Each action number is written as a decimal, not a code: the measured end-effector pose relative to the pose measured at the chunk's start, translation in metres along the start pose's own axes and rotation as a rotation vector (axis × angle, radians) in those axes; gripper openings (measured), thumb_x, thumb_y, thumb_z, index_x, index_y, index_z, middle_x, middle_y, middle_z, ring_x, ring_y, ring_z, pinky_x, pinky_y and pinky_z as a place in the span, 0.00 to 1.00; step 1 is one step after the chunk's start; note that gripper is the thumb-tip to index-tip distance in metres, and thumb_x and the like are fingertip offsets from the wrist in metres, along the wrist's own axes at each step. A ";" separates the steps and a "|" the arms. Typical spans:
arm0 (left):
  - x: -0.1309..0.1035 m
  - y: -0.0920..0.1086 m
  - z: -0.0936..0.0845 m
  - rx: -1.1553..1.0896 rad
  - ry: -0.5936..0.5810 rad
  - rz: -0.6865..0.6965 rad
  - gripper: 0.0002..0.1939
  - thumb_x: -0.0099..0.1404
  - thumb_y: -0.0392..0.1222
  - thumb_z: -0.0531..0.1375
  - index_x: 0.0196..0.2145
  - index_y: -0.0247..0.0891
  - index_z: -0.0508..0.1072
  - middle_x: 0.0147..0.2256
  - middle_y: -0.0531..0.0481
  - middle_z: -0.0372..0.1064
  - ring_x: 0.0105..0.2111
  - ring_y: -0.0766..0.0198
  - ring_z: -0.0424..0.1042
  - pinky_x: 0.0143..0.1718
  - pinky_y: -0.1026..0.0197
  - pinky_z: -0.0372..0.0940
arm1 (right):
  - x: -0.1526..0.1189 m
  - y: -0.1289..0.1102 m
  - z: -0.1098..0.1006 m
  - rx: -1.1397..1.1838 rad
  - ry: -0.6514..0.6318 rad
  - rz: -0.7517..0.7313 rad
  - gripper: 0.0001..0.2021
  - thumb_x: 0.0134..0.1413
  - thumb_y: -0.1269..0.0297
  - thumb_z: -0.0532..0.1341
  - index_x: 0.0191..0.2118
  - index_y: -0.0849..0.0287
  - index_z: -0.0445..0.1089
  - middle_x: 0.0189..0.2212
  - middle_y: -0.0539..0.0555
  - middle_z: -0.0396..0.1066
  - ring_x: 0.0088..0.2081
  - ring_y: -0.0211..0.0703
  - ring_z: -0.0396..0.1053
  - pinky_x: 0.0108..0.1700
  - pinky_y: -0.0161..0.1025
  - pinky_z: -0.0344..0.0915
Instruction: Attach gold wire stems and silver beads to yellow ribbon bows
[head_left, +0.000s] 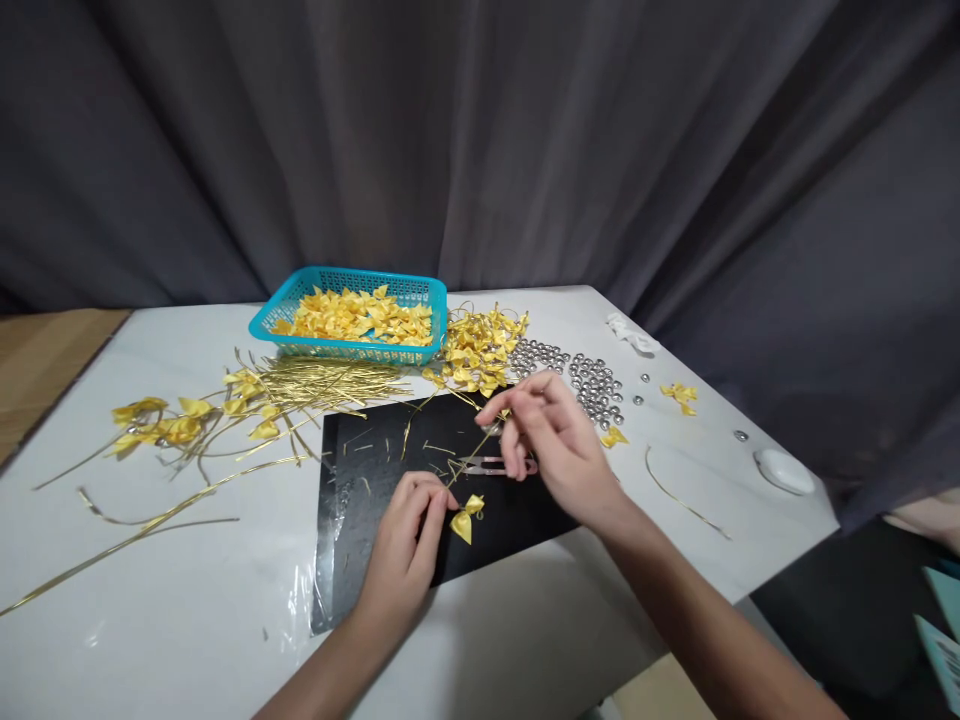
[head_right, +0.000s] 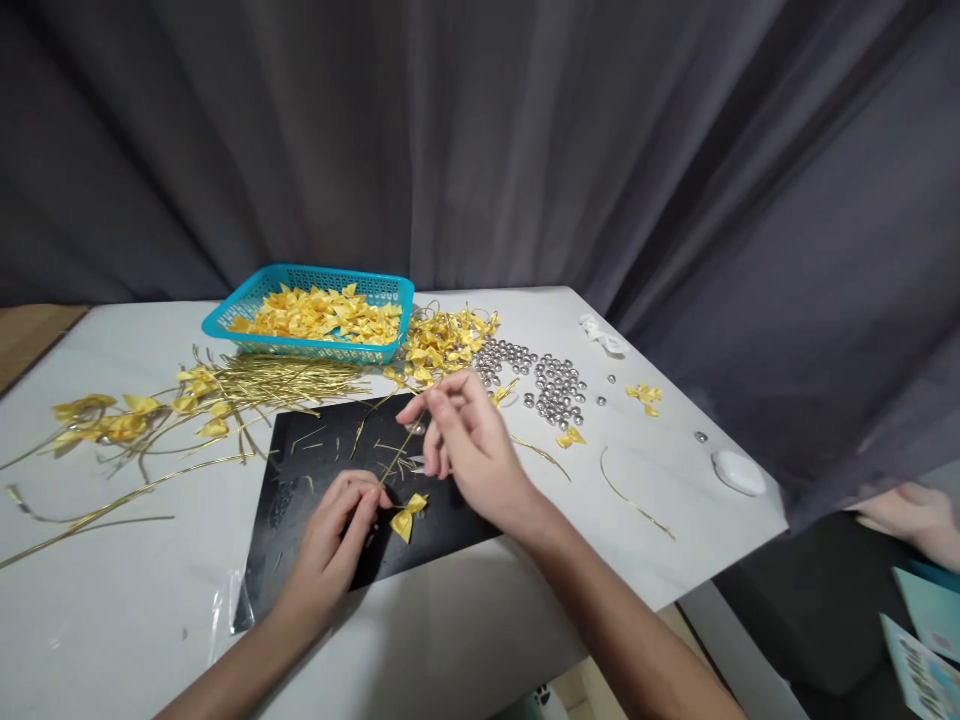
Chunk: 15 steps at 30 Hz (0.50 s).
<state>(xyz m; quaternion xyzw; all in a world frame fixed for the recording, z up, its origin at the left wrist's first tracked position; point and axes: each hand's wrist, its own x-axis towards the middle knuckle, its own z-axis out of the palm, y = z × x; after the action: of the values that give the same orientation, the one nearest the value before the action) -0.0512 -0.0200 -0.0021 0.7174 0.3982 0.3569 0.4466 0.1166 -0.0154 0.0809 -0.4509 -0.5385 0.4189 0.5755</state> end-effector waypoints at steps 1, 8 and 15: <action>0.000 0.000 0.000 0.019 -0.022 -0.014 0.15 0.70 0.41 0.44 0.30 0.38 0.66 0.36 0.46 0.60 0.39 0.61 0.64 0.41 0.60 0.57 | 0.002 -0.008 -0.005 0.006 0.018 -0.031 0.09 0.63 0.58 0.52 0.34 0.55 0.55 0.30 0.48 0.71 0.16 0.27 0.62 0.16 0.27 0.57; 0.002 0.001 0.003 0.133 -0.206 -0.110 0.15 0.69 0.43 0.43 0.33 0.39 0.66 0.44 0.42 0.59 0.48 0.54 0.64 0.47 0.52 0.57 | 0.005 -0.055 -0.028 -0.081 0.105 -0.262 0.05 0.63 0.63 0.54 0.34 0.56 0.60 0.26 0.49 0.73 0.10 0.24 0.51 0.12 0.28 0.44; 0.002 -0.001 0.001 0.045 -0.153 -0.113 0.10 0.67 0.42 0.48 0.34 0.38 0.67 0.43 0.43 0.65 0.45 0.55 0.67 0.46 0.54 0.58 | 0.007 -0.066 -0.036 -0.152 0.198 -0.437 0.03 0.61 0.67 0.57 0.35 0.58 0.62 0.22 0.49 0.71 0.13 0.30 0.60 0.13 0.31 0.54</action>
<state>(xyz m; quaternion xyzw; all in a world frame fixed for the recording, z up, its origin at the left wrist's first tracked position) -0.0500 -0.0181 -0.0031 0.7288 0.4106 0.2663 0.4789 0.1530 -0.0273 0.1462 -0.4046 -0.5940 0.1966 0.6669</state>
